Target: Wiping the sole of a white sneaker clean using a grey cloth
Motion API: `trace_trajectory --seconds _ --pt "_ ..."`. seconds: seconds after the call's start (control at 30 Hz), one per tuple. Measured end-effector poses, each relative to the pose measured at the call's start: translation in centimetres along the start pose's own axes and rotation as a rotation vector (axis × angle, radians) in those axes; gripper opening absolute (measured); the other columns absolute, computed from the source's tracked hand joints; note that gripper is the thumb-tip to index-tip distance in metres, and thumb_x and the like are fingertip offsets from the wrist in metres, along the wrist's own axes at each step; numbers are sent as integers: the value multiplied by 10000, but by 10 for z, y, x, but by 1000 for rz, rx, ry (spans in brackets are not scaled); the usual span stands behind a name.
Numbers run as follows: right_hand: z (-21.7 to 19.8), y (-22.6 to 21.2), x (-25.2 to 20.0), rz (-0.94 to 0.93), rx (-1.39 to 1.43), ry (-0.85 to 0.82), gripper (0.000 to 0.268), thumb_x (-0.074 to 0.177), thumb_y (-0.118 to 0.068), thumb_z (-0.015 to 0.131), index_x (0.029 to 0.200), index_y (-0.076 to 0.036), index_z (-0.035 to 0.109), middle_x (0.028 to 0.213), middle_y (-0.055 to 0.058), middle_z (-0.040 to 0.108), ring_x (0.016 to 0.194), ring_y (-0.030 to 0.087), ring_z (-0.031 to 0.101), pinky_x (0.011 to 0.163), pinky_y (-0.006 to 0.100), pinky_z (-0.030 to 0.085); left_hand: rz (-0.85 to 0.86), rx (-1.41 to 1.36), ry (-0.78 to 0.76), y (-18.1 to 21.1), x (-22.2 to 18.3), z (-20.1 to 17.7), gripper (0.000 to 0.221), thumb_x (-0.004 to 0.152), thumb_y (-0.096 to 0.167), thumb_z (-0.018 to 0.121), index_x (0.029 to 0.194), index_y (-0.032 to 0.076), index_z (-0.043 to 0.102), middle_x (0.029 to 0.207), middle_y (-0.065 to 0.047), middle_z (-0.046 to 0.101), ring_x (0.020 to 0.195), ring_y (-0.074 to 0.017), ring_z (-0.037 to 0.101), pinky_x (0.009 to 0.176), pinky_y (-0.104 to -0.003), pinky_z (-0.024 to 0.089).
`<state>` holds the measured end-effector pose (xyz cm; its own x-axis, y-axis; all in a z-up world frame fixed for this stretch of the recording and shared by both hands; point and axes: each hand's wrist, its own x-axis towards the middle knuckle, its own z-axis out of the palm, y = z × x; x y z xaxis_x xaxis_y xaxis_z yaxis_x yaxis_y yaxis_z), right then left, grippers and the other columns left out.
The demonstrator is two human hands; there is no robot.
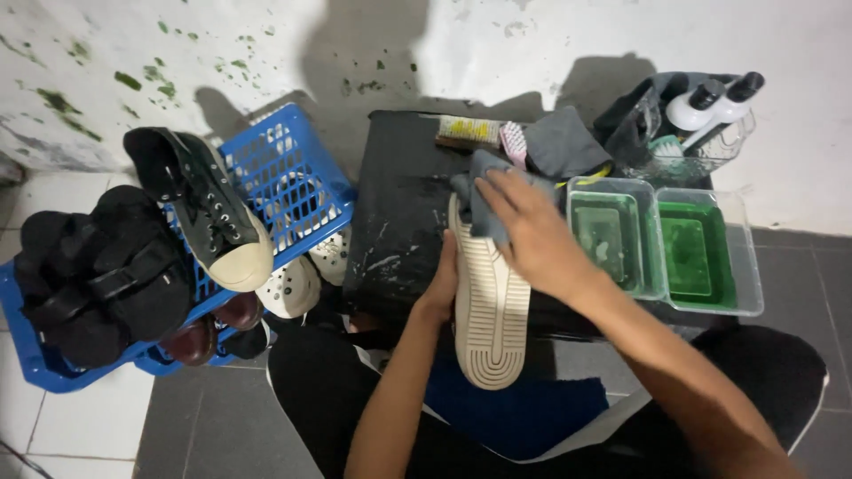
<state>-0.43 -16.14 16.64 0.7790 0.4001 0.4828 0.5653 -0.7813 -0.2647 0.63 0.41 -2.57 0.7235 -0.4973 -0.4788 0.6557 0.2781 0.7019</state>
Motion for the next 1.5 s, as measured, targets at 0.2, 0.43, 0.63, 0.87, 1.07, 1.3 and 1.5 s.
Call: trace_trajectory --seconds 0.2,0.43,0.63,0.87,1.07,1.3,1.5 --pt "15 5 -5 259 100 -252 874 783 -48 677 1591 -57 347 1606 236 341 1453 541 263 1087 727 274 1 153 26 21 -19 25 995 904 860 286 1569 125 368 1555 -178 419 1367 -319 478 1194 -497 316" --pt "22 -10 -18 194 149 -282 907 790 4 632 1622 -87 281 1683 188 214 1512 493 144 1129 738 87 -45 148 63 40 -41 41 1045 860 902 247 1589 156 308 1558 -183 396 1386 -351 428 1209 -536 254" --pt "10 -29 -44 94 147 -293 910 788 24 631 1619 -68 272 1704 168 162 1538 431 119 1176 651 28 54 196 63 68 -70 70 913 966 750 192 1617 111 159 1669 -173 117 1525 -372 165 1248 -558 85" --pt "-3 8 -21 255 377 88 575 841 157 530 1396 17 588 1204 207 547 1207 485 537 1060 558 395 7 188 71 30 -27 31 1044 873 892 229 1621 164 206 1662 -141 200 1516 -335 229 1255 -536 91" --pt "-9 62 8 1196 969 398 867 1020 -532 650 1537 39 253 1541 327 360 1440 417 410 1120 655 341 3 109 16 71 -66 74 1063 818 914 287 1534 143 434 1516 -172 480 1371 -283 478 1196 -425 292" --pt "8 75 -8 1145 953 367 832 838 -358 956 1444 -11 504 1381 238 565 1298 353 569 980 550 518 -10 93 -26 57 -47 57 1062 826 929 264 1528 153 447 1470 -176 525 1326 -255 528 1164 -403 353" --pt "-9 64 -5 562 421 375 227 1098 -122 575 1294 -58 670 1205 193 679 1244 312 597 1022 514 426 2 79 -7 29 -19 29 1014 839 925 303 1517 188 464 1434 -151 558 1282 -254 543 1151 -421 367"
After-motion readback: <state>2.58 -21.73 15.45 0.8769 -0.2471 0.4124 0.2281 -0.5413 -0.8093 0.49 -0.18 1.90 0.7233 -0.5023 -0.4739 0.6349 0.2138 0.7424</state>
